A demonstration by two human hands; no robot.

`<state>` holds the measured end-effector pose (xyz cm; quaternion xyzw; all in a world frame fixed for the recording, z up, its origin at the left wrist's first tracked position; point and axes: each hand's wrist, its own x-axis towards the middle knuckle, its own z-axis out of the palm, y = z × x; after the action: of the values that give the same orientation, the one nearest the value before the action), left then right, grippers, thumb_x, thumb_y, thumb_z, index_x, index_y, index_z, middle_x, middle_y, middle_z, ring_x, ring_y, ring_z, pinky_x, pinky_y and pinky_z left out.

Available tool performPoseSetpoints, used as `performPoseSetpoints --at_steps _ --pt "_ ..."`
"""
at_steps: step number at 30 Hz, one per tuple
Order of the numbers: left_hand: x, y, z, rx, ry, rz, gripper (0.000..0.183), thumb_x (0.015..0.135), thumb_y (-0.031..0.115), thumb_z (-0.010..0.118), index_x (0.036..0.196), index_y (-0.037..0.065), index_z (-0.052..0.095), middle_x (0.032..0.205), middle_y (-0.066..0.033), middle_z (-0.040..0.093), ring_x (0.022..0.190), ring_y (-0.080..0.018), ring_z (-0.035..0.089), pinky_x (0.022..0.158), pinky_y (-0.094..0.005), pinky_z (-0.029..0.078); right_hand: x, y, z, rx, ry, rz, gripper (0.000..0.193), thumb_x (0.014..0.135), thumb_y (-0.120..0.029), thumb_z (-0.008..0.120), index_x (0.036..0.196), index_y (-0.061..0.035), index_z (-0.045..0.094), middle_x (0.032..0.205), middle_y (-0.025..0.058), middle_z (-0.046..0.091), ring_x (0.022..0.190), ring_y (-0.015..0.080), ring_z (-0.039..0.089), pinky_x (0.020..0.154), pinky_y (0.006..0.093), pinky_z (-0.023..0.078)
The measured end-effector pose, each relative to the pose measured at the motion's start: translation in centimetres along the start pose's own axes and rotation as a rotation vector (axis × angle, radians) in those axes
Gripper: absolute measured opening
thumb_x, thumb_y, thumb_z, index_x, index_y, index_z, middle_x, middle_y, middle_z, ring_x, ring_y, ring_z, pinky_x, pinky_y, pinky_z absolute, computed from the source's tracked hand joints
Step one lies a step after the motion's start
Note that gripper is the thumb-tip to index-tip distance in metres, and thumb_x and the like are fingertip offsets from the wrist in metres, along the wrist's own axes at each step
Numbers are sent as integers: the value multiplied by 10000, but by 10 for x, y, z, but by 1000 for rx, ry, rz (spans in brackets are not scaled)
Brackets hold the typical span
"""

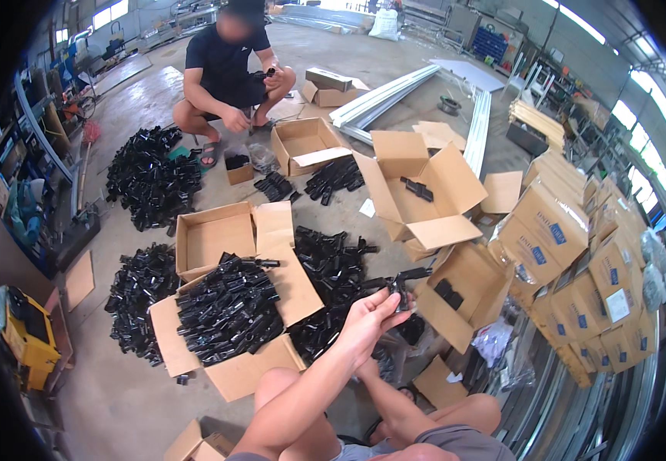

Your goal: The person assembles black plastic joint components by hand, snapping pieces together and checking the fit before placing them into cardboard boxes on the floor.

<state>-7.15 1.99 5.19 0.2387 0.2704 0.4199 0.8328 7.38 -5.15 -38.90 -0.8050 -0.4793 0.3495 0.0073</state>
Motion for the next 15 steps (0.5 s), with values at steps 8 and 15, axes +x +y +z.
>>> performPoseSetpoints --at_steps 8,15 --pt "7 -6 -17 -8 19 79 236 1018 154 553 1183 7 637 1123 -78 690 1028 -145 670 889 -250 569 -48 -51 -60 54 143 -338 269 842 -198 605 957 14 725 960 272 694 926 419 690 826 501 545" --pt "3 -23 -23 -14 155 214 265 1021 185 560 1205 4 618 1150 -66 672 1026 -128 645 904 -276 551 -91 -126 -294 368 446 -695 161 887 -76 630 1016 -8 697 892 200 710 852 333 706 752 410 543"
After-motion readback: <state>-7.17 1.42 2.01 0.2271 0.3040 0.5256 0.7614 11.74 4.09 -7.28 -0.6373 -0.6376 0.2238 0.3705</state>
